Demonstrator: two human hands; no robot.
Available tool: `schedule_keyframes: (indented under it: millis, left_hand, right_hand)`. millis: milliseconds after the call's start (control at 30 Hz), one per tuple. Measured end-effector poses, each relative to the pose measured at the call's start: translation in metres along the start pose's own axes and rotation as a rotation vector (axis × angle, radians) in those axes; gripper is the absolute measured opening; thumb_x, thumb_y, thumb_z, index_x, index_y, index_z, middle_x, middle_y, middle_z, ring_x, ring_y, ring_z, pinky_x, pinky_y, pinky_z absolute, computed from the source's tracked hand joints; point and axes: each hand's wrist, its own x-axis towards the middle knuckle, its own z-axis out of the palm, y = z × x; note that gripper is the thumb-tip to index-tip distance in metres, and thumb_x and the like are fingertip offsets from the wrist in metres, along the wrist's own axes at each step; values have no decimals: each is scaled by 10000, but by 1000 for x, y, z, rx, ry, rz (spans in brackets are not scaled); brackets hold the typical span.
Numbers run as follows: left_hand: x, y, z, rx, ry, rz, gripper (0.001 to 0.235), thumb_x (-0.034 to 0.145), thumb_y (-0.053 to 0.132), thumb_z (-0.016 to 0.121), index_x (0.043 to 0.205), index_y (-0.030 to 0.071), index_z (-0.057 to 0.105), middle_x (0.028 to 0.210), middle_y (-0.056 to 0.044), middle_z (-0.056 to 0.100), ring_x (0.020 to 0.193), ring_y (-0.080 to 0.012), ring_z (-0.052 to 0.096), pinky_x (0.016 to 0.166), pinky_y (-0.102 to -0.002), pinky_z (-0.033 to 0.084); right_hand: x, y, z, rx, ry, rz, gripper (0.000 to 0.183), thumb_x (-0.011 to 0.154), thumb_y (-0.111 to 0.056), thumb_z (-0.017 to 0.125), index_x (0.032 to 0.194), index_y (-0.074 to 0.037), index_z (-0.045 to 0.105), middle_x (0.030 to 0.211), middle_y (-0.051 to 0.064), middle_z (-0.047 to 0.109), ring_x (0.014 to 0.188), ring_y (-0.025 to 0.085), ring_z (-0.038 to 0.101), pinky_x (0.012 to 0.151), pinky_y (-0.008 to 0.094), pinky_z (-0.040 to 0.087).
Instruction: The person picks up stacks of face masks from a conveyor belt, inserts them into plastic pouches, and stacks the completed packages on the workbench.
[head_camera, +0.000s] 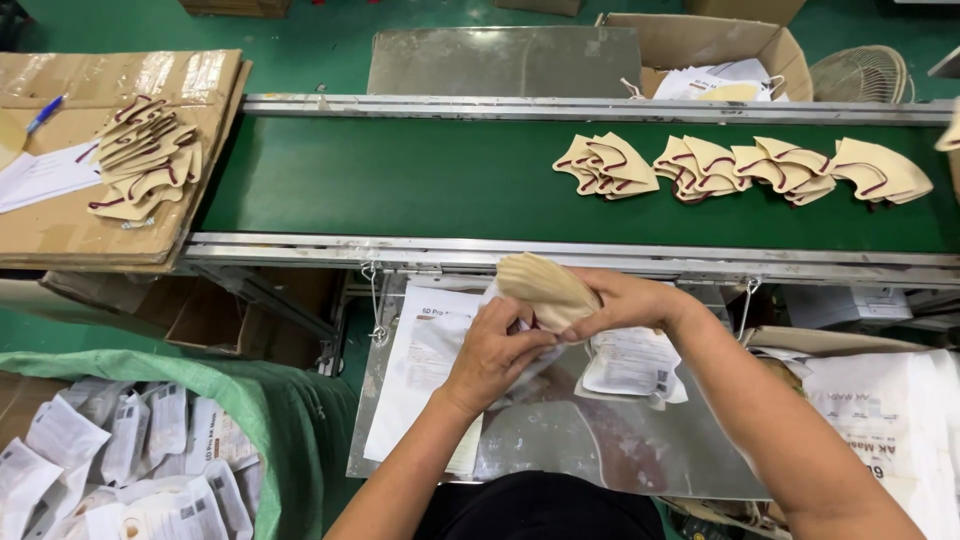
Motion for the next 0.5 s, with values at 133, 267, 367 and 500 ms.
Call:
schedule_keyframes:
  millis: [133, 267, 367, 500]
  left_hand:
    - [27, 19, -26, 255, 276, 59, 712, 602, 428, 856, 1161, 35, 659, 1115, -155, 595, 1051, -296, 564, 910, -402, 480]
    - [11, -24, -24, -249, -6, -554, 620, 628, 360, 936, 1104, 62, 672, 975, -55, 764, 906, -198, 767, 821, -332, 606]
    - [0, -27, -26, -319, 26, -453, 570, 663, 295, 944, 1100, 41, 681, 941, -102, 788, 846, -220, 770, 770, -350, 607]
    - [-11, -22, -8, -463, -152, -732, 499, 700, 309, 892, 1083, 46, 710, 933, -97, 798, 814, -186, 791, 732, -330, 639]
  right_hand:
    - [-3, 42, 1, 159, -56, -34, 716, 726, -135, 851, 1386, -65, 582, 1244, 64, 710, 1143, 147, 642, 1012, 311, 507]
    - [-5, 45, 15, -149, 54, -55, 496, 760, -141, 828, 1219, -13, 691, 1101, 79, 779, 1014, 157, 694, 935, 299, 538]
    - [-13, 22, 11, -65, 14, 22, 383, 790, -165, 805, 1135, -16, 733, 1041, 76, 795, 949, 132, 706, 882, 286, 558]
    - [-9, 66, 27, -55, -65, 84, 338, 761, -156, 786, 1062, -8, 744, 996, 87, 767, 895, 135, 688, 803, 304, 563]
